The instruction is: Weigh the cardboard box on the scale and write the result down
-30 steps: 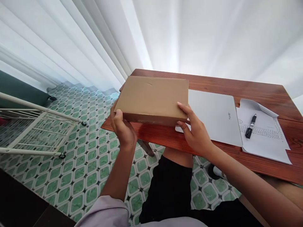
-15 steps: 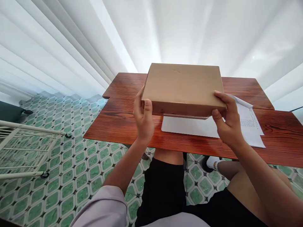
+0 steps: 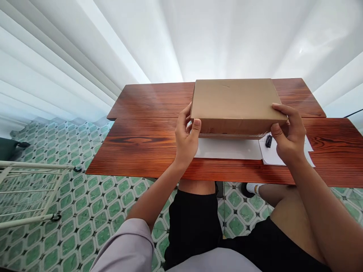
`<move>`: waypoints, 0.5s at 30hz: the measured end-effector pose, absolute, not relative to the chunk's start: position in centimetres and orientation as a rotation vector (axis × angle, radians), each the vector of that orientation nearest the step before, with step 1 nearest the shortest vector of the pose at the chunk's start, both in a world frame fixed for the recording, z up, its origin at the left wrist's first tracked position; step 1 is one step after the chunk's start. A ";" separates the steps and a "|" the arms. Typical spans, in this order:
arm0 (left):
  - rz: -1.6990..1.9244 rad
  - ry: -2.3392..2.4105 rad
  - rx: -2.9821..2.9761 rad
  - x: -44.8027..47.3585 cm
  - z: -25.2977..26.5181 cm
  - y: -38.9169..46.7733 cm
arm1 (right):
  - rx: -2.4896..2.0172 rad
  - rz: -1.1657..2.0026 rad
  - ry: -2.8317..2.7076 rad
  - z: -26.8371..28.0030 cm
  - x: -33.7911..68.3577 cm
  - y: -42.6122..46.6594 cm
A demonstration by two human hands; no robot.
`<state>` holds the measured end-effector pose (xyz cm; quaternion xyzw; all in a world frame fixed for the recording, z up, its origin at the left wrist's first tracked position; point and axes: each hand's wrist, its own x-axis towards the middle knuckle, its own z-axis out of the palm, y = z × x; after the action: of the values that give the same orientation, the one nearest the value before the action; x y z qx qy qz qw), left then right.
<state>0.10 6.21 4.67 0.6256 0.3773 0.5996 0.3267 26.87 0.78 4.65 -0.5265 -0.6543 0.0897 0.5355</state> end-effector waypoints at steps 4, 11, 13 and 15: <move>1.535 1.009 1.634 0.1 4.2 6.3 | -1.302 0.237 -1.563 4.6 27.0 0.5; 1.519 1.025 1.603 0.6 3.3 5.9 | -1.264 0.218 -1.558 3.8 27.9 0.8; 1.505 1.018 1.590 0.6 3.2 5.8 | -1.264 0.206 -1.557 3.7 28.1 0.8; 1.502 1.006 1.576 0.6 3.0 5.7 | -1.274 0.208 -1.562 3.8 28.2 0.5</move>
<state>0.64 5.71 3.04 0.6122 0.3908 0.5836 0.3631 28.16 0.54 3.82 -0.5334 -0.6542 0.0872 0.5291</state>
